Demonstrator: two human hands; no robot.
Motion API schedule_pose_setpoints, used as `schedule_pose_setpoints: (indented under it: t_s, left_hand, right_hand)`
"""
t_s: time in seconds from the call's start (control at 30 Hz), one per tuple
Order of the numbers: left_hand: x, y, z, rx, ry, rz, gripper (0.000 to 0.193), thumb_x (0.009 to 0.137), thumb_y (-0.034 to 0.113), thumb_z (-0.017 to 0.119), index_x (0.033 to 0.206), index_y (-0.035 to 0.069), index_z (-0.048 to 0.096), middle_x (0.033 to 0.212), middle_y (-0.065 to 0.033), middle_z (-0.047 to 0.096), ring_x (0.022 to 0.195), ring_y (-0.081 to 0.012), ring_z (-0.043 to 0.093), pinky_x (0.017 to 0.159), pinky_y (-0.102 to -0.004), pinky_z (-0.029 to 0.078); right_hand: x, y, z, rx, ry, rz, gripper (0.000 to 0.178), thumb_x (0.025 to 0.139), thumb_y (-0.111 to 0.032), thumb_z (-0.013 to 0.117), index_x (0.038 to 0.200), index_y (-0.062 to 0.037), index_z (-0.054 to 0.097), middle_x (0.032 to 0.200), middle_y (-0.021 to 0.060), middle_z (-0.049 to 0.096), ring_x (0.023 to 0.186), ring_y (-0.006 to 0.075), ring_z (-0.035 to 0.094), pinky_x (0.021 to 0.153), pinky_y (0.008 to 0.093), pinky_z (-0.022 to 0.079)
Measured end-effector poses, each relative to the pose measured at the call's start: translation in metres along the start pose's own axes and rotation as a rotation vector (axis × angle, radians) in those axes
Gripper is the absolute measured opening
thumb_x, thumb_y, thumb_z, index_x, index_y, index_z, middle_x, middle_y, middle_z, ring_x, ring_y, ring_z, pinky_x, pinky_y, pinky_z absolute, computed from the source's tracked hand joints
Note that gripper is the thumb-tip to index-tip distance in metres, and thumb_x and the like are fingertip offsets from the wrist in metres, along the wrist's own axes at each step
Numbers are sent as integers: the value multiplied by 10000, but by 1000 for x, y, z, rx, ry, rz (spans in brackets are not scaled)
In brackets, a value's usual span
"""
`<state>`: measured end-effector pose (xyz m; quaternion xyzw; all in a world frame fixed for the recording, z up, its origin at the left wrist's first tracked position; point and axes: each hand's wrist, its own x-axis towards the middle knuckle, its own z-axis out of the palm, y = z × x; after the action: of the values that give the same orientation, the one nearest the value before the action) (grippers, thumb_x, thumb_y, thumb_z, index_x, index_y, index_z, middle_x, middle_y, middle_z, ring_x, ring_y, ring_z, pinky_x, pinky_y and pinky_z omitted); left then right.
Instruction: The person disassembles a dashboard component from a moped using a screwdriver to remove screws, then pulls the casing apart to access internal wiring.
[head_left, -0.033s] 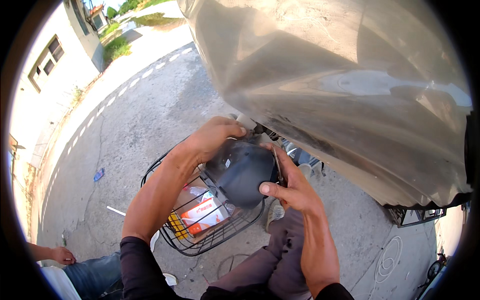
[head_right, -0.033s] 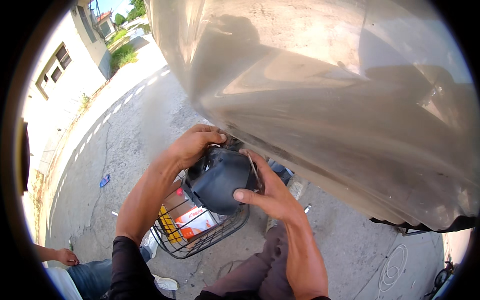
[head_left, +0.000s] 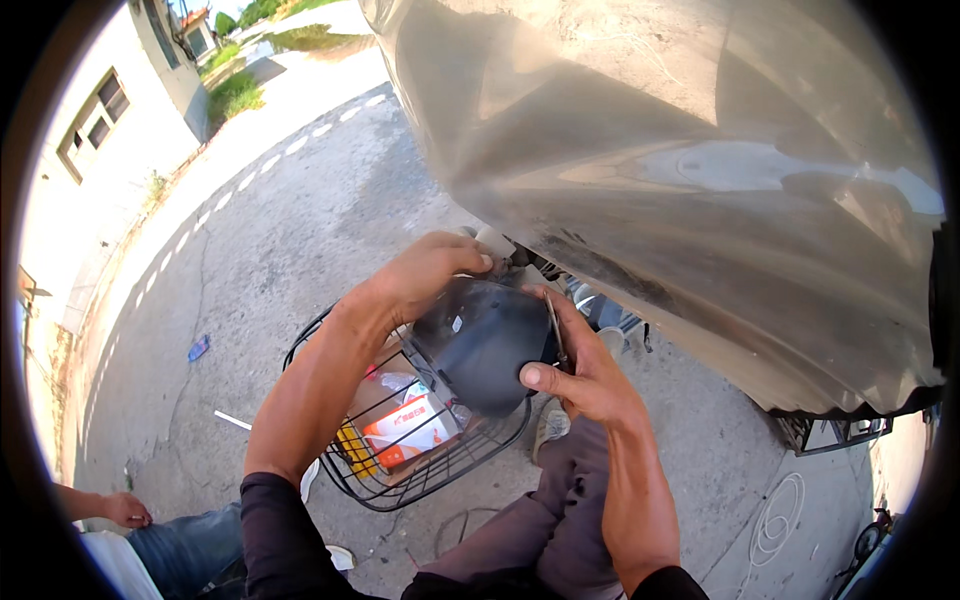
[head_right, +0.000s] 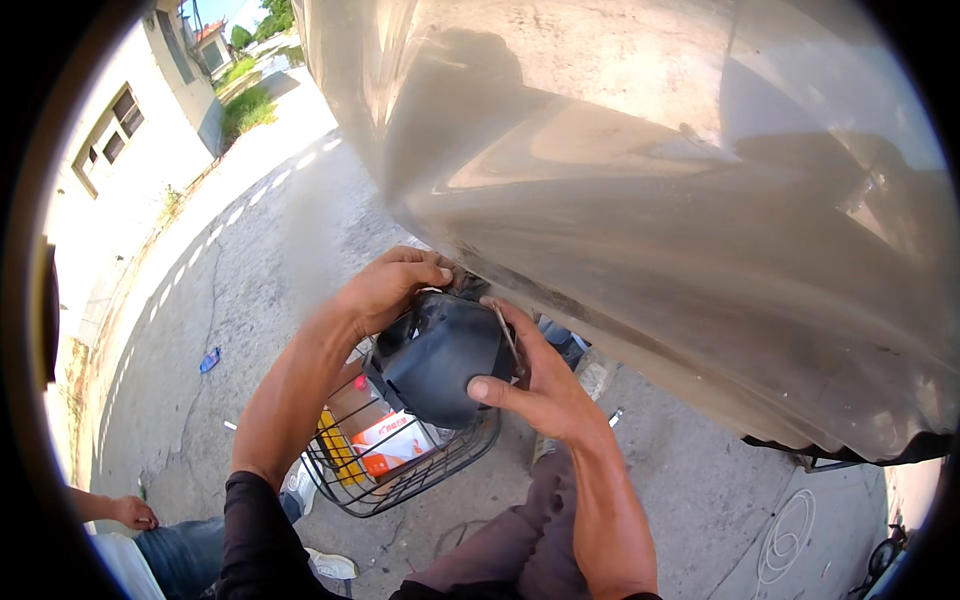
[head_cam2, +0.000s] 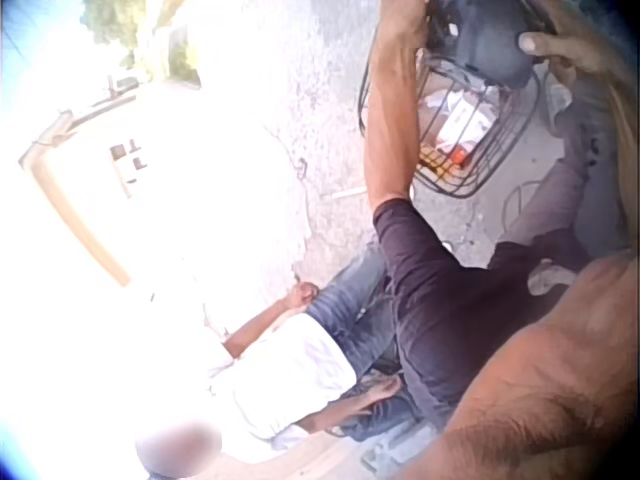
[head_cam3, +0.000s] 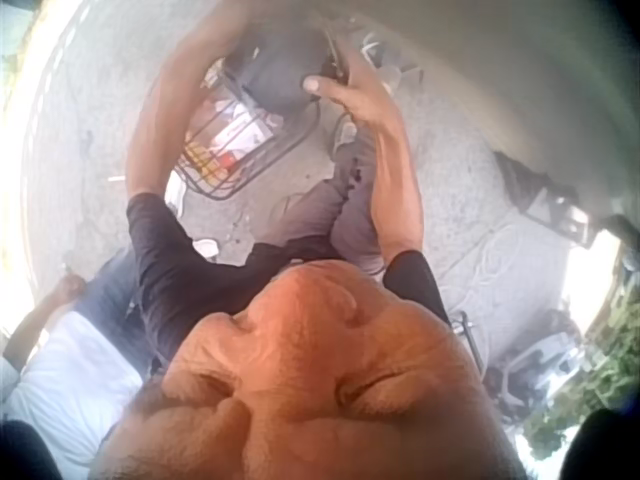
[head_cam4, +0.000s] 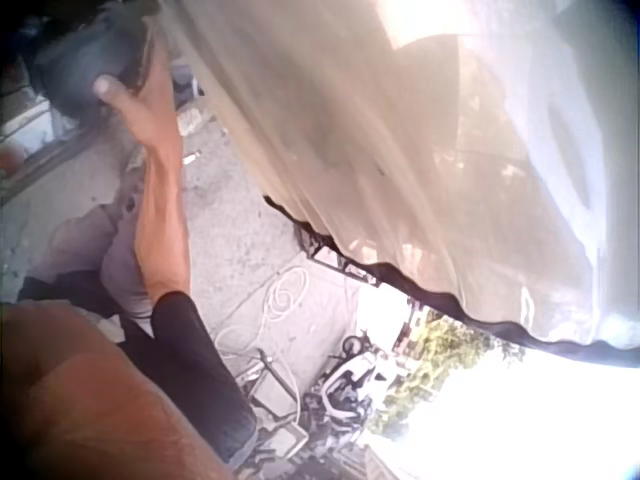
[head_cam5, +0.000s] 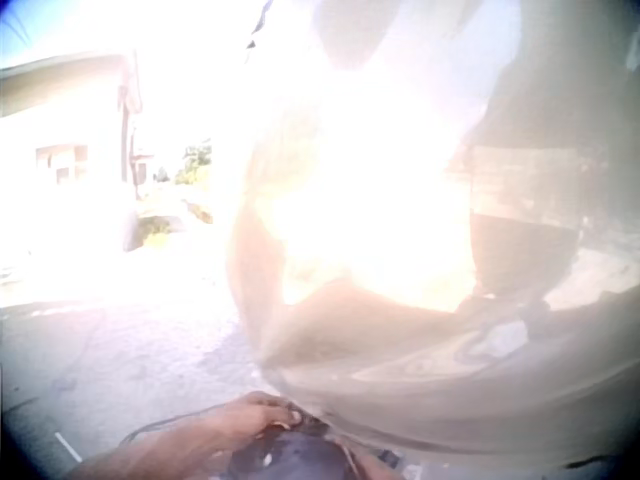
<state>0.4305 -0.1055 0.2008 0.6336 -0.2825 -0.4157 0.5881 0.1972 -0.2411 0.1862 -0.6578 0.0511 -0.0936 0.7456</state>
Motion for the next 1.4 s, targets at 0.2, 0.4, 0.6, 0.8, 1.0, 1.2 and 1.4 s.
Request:
schedule_pose_setpoints:
  t_s: [0.2,0.4,0.6,0.8,1.0,1.2,1.4]
  left_hand:
    - [-15,13,-11,325,-109,-5,534,976,391,680,1317,-20,697,1270,-163,679,1178,-266,608,1019,-410,474]
    - [-28,24,-16,674,-248,55,1157,743,752,804,1550,-18,493,1457,-278,557,1367,-407,542,1146,-466,427]
    - [-26,52,-11,852,-461,65,1262,680,712,857,1567,-76,427,1538,-310,474,1445,-445,477,1181,-467,406]
    - [-31,67,-15,577,-402,-154,1157,664,581,886,1561,-25,476,1494,-283,550,1388,-399,543,1148,-426,443]
    - [-14,45,-41,306,-390,-160,1019,749,546,838,1564,24,517,1455,-254,617,1291,-361,633,1085,-392,516]
    - [-11,23,-58,88,-62,-236,889,748,505,845,1473,34,638,1326,-266,705,1132,-350,723,980,-368,585]
    - [6,1,-92,51,8,-302,835,727,455,859,1423,30,678,1271,-231,738,1011,-329,753,939,-386,602]
  right_hand:
    - [-3,-5,6,77,57,162,1073,836,-421,903,1642,2,335,1574,206,469,1458,307,469,1183,410,419]
    - [7,14,21,18,133,-22,1048,858,-447,898,1644,-30,344,1550,165,490,1383,259,529,1097,377,502]
    - [10,20,37,38,241,-78,1047,867,-446,895,1641,-15,337,1576,177,465,1394,267,521,1116,404,492]
    - [10,19,35,11,240,-67,1031,894,-486,861,1626,23,342,1505,223,515,1341,275,557,1107,390,492]
    - [12,19,28,150,257,-67,960,929,-550,803,1582,22,394,1287,173,616,987,156,612,744,277,484]
    - [10,21,18,201,268,-44,865,960,-560,754,1537,13,459,1111,110,660,554,56,486,432,231,357]
    - [7,14,20,209,261,-22,814,957,-511,771,1515,12,491,1114,91,657,574,47,471,445,231,312]
